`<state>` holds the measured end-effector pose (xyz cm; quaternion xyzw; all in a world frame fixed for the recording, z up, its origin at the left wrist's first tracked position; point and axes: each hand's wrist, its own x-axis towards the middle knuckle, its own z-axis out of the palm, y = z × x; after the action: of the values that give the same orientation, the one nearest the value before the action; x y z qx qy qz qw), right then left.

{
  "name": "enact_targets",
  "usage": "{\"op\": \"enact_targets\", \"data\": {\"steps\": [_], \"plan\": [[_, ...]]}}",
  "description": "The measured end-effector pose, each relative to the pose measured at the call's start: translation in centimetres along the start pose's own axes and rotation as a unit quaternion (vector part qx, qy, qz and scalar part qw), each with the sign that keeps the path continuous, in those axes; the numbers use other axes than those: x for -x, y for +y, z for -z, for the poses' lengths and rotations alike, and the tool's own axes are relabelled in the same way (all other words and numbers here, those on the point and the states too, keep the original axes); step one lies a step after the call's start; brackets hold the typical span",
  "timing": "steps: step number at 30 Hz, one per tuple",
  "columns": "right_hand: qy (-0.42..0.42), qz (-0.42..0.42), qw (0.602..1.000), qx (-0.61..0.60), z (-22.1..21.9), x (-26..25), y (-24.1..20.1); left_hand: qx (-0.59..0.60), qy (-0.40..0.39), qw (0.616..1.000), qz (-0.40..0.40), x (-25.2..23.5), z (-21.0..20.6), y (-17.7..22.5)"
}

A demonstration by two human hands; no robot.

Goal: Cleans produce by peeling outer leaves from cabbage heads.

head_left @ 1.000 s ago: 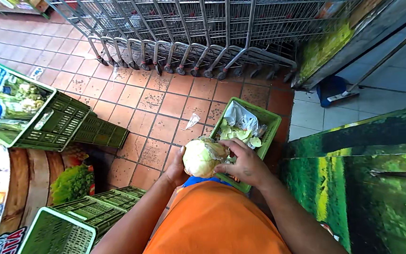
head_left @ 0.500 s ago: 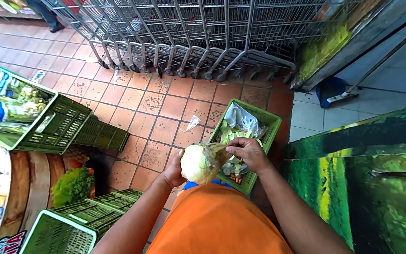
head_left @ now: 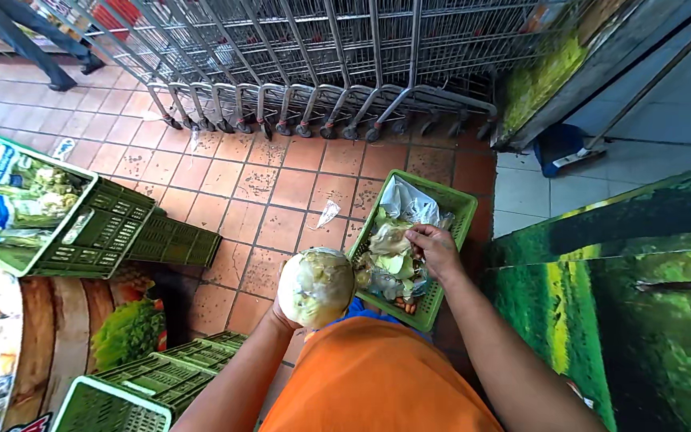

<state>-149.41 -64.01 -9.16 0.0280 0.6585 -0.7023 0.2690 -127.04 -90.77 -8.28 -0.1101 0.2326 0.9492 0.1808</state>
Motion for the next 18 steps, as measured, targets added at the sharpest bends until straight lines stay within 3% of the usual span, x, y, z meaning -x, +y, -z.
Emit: {"op": "enact_targets", "data": {"steps": [5,8,10,13,15,18], "plan": [[-0.047,0.02,0.982,0.184,0.5,-1.3,0.4,0.033,0.056,0.998,-0.017,0.5,-1.4,-0.3],[-0.108,0.037,0.925,0.361,0.7,-2.8,1.1,0.078,0.064,0.995,-0.029,0.0,-1.8,-0.4],[-0.079,0.057,0.876,0.472,0.7,-3.4,1.6,0.094,0.08,0.991,-0.043,-0.4,-2.1,-0.5],[0.006,0.044,0.837,0.546,1.3,-4.5,3.3,0.087,0.1,0.988,-0.074,-1.5,-3.1,-0.7],[0.004,0.017,0.838,0.546,1.5,-4.4,3.3,0.087,0.104,0.987,-0.086,-2.2,-3.6,-0.7],[-0.046,0.063,0.902,0.425,-0.7,-0.1,0.2,0.084,0.106,0.985,-0.104,-2.7,-4.2,-0.4]]}}
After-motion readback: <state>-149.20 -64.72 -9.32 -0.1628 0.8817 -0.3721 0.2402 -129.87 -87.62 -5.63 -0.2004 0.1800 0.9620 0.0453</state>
